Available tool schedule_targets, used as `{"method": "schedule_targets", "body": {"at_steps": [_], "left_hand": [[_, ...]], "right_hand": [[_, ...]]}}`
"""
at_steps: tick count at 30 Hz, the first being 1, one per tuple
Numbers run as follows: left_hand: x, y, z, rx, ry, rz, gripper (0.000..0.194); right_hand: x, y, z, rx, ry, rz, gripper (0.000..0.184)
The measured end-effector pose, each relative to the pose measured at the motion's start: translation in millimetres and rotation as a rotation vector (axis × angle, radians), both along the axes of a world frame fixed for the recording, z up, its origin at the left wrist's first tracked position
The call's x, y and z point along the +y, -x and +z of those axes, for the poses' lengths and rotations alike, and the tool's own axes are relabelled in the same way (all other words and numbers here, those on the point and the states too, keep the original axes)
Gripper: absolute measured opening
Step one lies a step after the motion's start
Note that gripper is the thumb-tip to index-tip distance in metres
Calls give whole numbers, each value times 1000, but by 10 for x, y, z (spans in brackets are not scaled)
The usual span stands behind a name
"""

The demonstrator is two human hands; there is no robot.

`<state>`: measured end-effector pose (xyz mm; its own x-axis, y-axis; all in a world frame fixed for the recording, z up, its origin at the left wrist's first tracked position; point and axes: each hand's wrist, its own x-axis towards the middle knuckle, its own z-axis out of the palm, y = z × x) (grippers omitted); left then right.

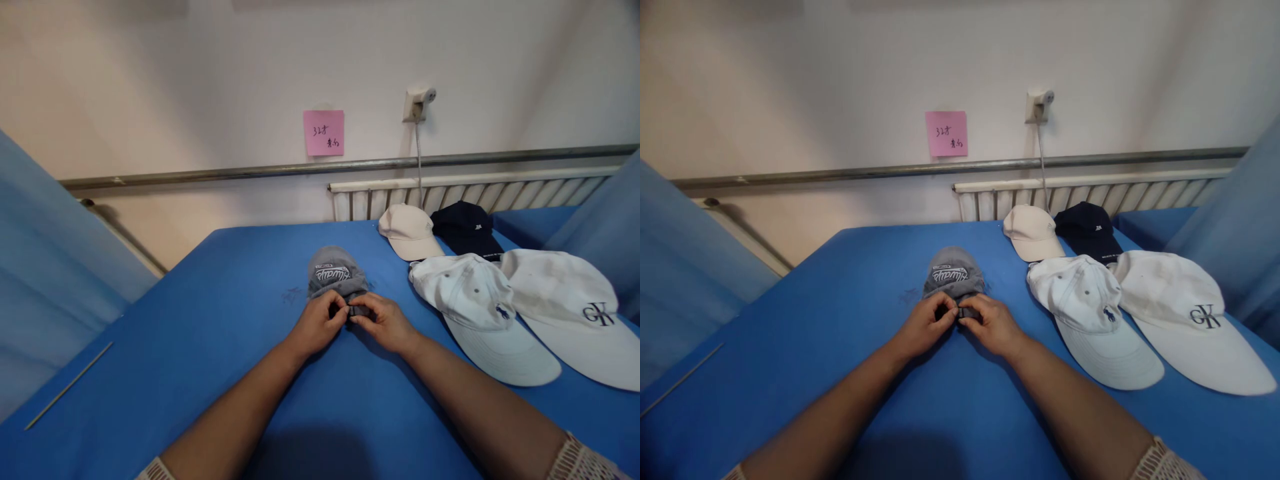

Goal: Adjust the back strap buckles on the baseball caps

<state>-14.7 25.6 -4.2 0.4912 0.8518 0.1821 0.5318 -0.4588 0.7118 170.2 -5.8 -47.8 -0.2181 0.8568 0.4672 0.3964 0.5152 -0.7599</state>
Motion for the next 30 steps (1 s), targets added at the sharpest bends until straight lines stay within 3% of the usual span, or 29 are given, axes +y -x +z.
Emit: {"method": "schedule_targets", "body": {"at_steps": [7, 13, 20, 23, 28, 30], "left_hand": [[8, -4, -43, -109, 59, -80, 6], [0, -23, -68, -81, 19, -62, 8], [-1, -12, -46, -108, 94, -76, 9], [6, -15, -53, -92, 85, -68, 10], [1, -5, -56, -90, 28, -93, 11], [-14, 0, -47, -59, -19, -117, 21]], "right_hand": [[4, 9, -2, -5, 8, -48, 22], [-6, 22, -18, -29, 71, -14, 22], [-15, 43, 18, 0, 73, -21, 23], [-3, 60, -19, 117, 147, 2, 25], [63, 75, -116, 521, 379, 50, 27], [91, 71, -122, 596, 435, 46, 31]]}}
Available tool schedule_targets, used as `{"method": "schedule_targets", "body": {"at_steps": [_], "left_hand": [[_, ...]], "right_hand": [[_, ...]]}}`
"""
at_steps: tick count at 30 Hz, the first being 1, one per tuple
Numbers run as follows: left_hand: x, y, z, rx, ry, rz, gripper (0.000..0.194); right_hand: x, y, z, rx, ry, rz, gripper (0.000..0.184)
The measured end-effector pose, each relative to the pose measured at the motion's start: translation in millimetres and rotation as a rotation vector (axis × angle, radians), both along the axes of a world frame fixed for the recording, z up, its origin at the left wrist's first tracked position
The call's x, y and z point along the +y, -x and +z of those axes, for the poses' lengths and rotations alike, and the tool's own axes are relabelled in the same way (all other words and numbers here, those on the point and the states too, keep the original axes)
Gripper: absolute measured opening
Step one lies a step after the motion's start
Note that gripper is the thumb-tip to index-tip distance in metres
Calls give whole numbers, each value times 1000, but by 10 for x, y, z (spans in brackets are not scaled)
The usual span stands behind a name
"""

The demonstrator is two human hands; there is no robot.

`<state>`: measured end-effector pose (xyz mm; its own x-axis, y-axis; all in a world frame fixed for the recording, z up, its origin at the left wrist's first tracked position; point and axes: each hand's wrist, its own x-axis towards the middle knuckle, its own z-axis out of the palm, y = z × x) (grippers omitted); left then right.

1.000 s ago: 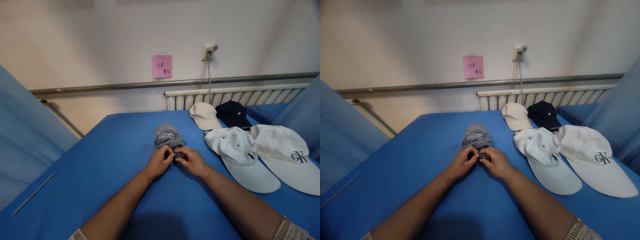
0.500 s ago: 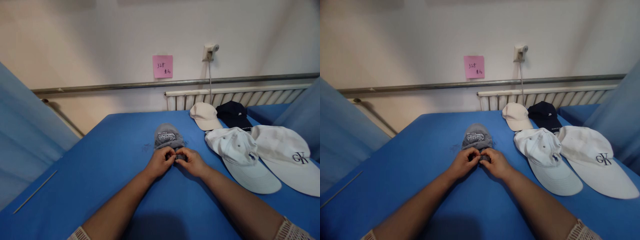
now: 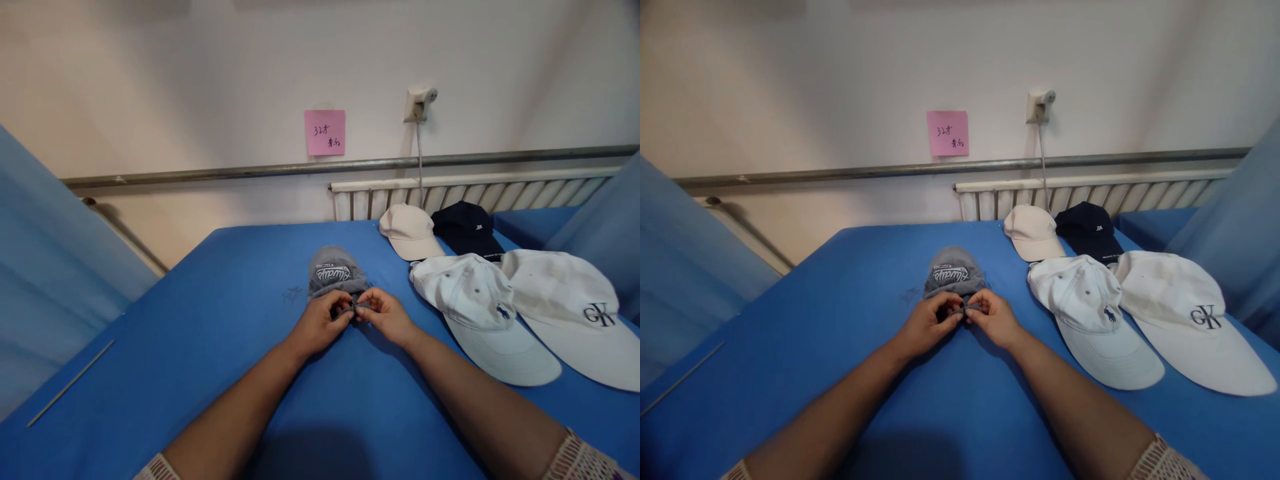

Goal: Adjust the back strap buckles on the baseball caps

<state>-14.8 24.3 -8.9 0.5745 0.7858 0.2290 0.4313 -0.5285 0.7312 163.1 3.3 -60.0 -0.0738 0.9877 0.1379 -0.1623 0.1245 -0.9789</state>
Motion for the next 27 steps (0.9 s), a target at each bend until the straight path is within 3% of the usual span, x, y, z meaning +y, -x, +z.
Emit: {"method": "schedule_targets", "body": {"at_steps": [3, 6, 19, 27], "left_hand": [[-32, -3, 16, 87, -131, -24, 35], [-60, -16, 23, 145, -192, -37, 32], [-39, 1, -15, 235, -212, -8, 19], [-32, -1, -1, 51, -99, 39, 18]], "right_hand": [[22, -9, 30, 41, 51, -17, 39], [16, -14, 80, 73, 97, -13, 41], [-42, -49, 131, 129, 174, 29, 33], [-40, -54, 138, 112, 185, 30, 37]]}}
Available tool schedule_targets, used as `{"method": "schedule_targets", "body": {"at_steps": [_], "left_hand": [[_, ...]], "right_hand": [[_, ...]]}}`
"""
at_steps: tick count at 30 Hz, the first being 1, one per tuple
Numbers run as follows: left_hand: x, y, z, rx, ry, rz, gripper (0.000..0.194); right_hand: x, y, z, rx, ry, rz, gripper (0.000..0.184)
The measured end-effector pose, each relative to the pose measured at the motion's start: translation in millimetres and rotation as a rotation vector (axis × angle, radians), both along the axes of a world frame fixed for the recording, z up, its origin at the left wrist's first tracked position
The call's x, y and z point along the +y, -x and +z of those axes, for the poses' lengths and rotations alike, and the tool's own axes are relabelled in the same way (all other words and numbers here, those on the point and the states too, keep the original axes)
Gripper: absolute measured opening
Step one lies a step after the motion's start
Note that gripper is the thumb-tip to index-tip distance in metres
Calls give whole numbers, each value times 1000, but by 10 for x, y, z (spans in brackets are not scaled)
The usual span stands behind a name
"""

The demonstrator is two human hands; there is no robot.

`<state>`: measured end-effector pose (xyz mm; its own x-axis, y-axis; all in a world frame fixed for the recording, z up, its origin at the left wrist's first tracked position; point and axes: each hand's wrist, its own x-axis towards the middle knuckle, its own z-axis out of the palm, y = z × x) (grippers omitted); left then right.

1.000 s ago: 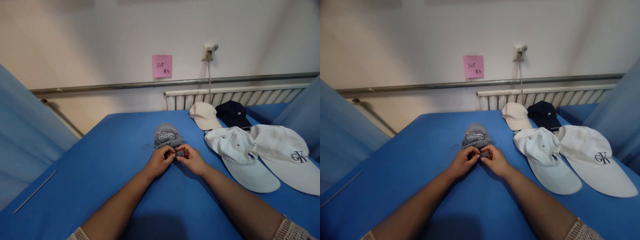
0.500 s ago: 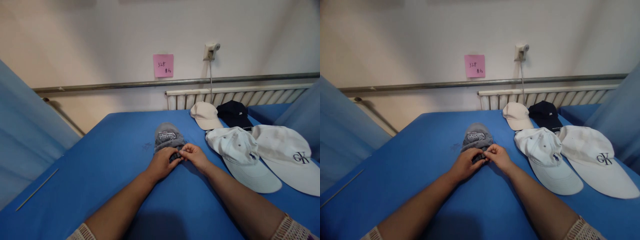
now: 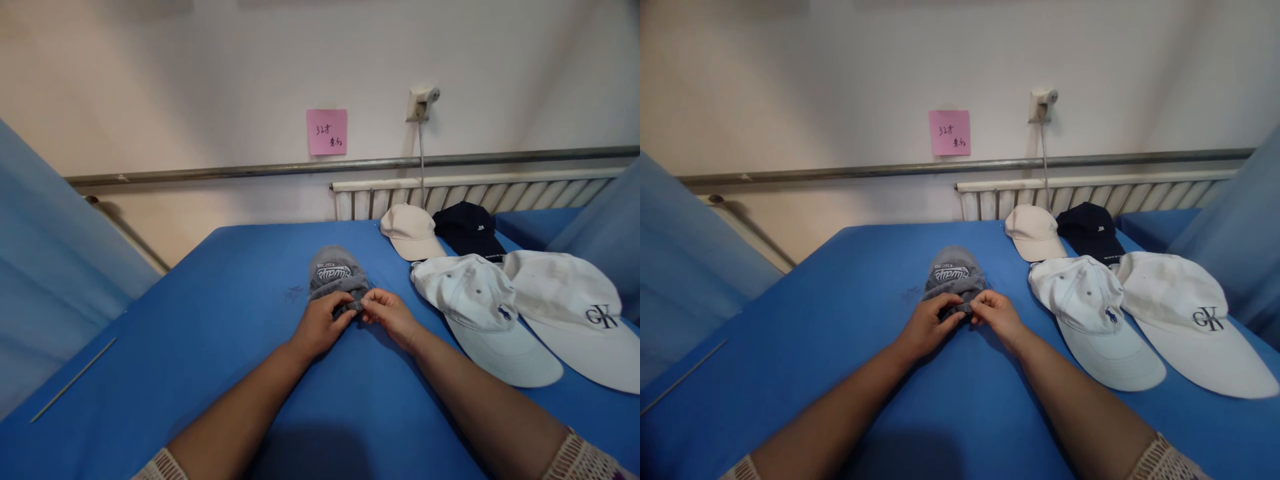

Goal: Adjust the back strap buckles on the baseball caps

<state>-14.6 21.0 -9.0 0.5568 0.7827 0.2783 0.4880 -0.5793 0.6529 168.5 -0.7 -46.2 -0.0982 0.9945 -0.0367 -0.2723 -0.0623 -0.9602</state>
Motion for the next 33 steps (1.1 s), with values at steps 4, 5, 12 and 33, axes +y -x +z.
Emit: {"method": "schedule_targets", "body": {"at_steps": [4, 5, 12, 33], "left_hand": [[32, -3, 8, -98, 70, -34, 19], [38, -2, 8, -113, 85, -36, 19], [35, -9, 11, -181, 128, 14, 13], [24, 1, 77, -198, 160, -94, 13]], "right_hand": [[16, 6, -14, -57, -62, -6, 40], [20, 5, -15, -65, -72, -19, 40], [36, -10, -12, -52, -63, -90, 43], [27, 60, -83, -204, -222, -216, 21]]}}
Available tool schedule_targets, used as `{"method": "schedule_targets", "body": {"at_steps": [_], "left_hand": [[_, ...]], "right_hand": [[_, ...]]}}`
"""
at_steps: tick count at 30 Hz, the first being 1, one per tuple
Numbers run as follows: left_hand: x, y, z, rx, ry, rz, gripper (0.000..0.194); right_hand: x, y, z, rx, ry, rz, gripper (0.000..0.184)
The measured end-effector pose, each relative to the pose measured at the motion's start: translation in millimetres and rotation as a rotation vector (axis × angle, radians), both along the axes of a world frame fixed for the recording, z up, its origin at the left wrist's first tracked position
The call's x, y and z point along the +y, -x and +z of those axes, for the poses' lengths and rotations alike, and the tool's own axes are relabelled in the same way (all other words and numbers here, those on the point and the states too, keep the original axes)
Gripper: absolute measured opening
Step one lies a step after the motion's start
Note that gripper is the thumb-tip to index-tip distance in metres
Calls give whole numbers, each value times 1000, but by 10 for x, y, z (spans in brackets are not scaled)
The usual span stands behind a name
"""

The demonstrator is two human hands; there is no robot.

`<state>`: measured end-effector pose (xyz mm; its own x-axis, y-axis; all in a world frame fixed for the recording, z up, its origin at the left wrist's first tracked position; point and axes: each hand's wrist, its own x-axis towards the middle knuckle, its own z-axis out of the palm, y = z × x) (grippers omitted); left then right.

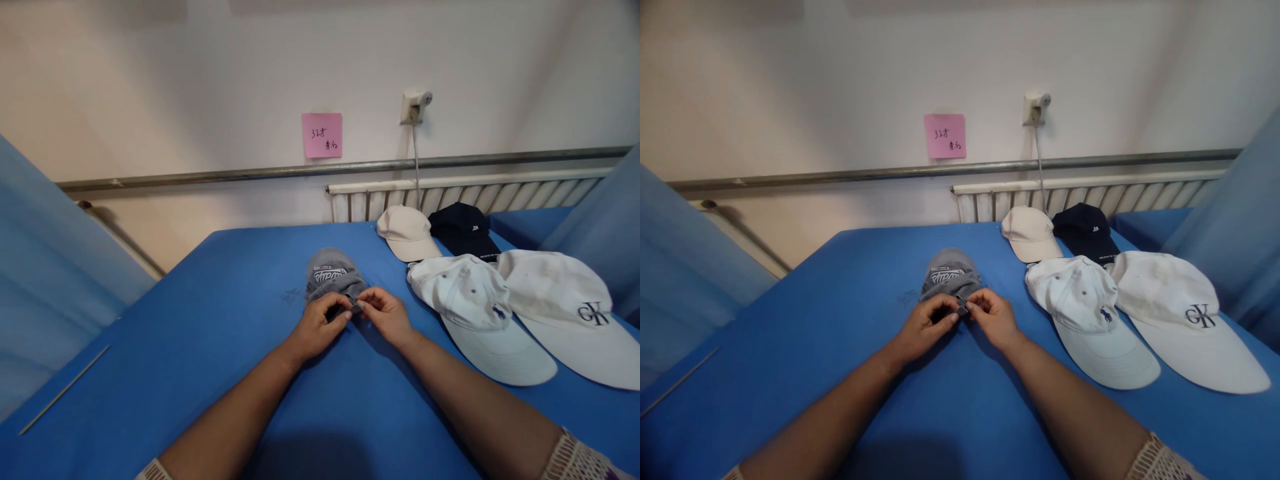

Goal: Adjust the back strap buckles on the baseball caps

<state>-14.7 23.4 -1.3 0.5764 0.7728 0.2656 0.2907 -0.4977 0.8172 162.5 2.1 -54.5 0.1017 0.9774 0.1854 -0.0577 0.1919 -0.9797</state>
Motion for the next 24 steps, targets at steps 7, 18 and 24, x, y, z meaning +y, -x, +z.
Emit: {"method": "schedule_targets", "body": {"at_steps": [7, 18, 24], "left_hand": [[30, 23, -53, -75, 27, -24, 16], [-4, 3, -39, -40, -32, -1, 6], [-30, -20, -46, 14, -71, 0, 5]], "right_hand": [[-66, -3, 42, -256, -196, -39, 10], [-124, 18, 98, -445, -271, -81, 11], [-124, 37, 84, -477, -207, -107, 4]]}}
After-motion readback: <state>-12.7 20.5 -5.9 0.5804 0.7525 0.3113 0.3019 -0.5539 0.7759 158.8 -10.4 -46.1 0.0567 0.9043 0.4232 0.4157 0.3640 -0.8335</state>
